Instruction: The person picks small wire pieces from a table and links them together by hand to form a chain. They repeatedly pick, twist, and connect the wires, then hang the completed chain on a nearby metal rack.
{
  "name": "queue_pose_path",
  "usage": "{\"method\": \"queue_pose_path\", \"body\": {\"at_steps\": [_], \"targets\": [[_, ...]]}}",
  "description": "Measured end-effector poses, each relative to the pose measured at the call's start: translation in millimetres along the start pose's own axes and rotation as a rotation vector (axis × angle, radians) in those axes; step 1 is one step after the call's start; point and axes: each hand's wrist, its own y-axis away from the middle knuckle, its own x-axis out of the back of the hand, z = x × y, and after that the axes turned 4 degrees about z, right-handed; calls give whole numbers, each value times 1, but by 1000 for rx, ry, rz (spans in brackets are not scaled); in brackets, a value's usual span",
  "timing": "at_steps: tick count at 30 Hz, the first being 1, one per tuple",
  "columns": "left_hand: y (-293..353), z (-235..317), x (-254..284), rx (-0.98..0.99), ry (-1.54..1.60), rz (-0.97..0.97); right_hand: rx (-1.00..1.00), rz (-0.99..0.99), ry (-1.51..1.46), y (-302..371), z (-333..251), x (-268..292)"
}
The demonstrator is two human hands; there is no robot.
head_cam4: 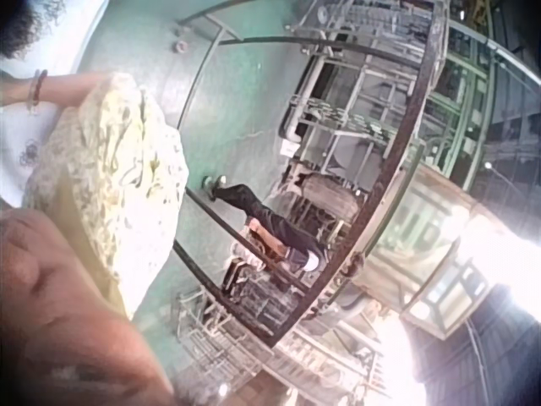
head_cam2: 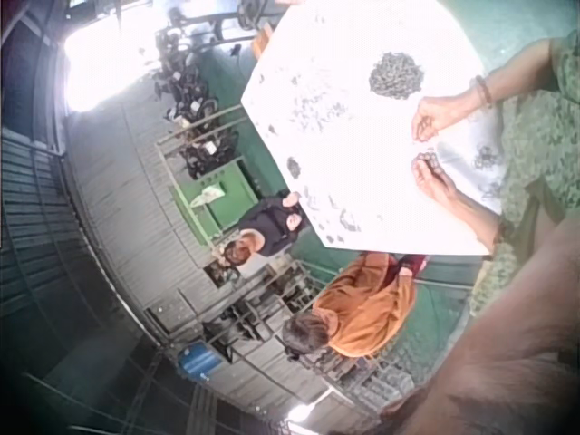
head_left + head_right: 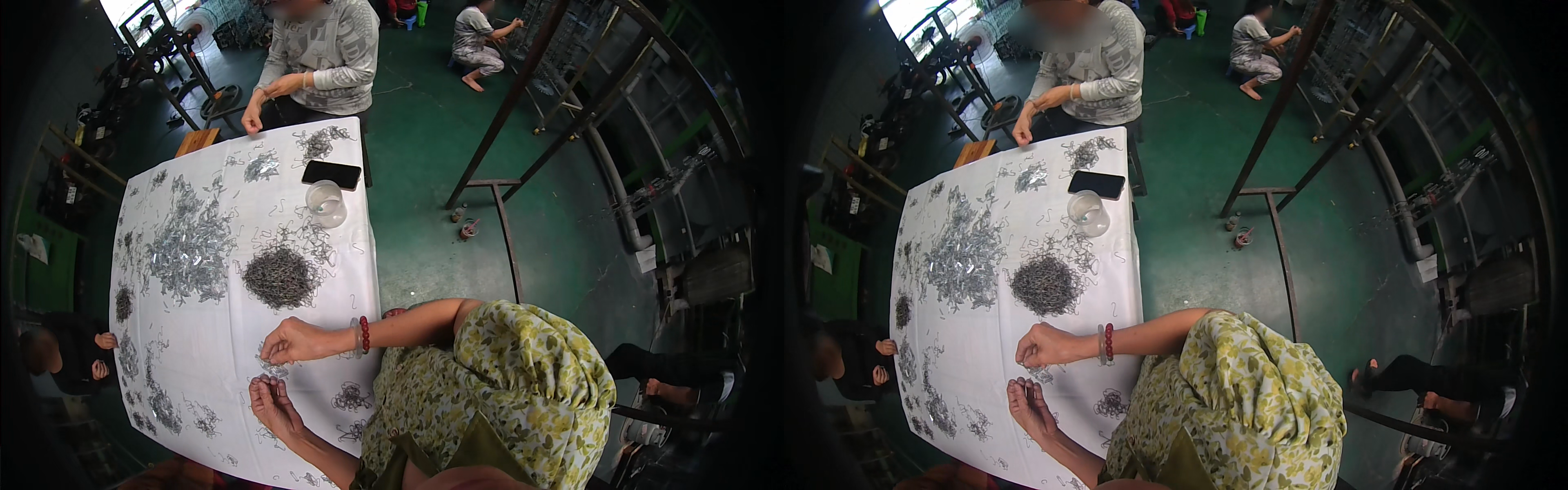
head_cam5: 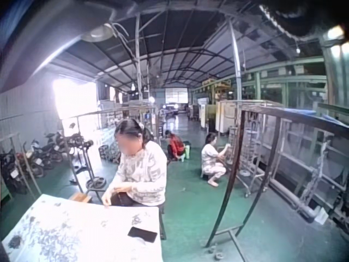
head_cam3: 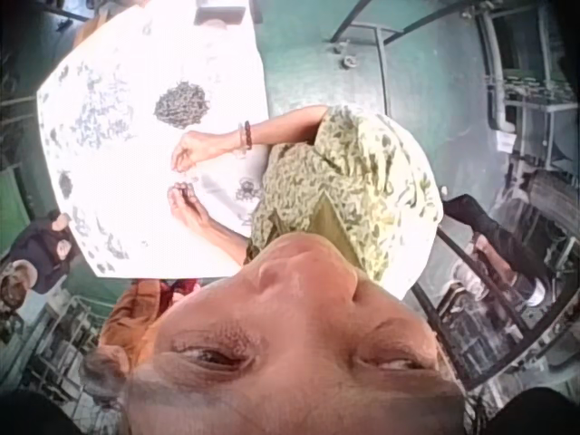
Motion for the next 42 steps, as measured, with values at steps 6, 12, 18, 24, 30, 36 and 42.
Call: {"method": "queue_pose_path", "body": {"at_steps": [6, 12, 18, 24, 30, 36, 42], "targets": [[14, 10, -34, -184, -297, 98, 26, -12, 75, 6, -2, -5], [12, 5, -39, -283, -396, 152, 34, 1, 74, 14, -8, -8], [28, 5, -57, -323, -289, 233, 228, 4, 151, 23, -12, -15], [29, -6, -45, -458, -328, 237, 446, 5, 229, 26, -12, -18], [55, 22, -38, -587, -373, 384, 98, 79, 154, -5, -12, 3], [70, 32, -16, -586, -252, 456, 194, -404, 758, -60, 105, 19], [87, 26, 2, -574, -284, 609, 561, -640, 1180, -57, 198, 6]]}}
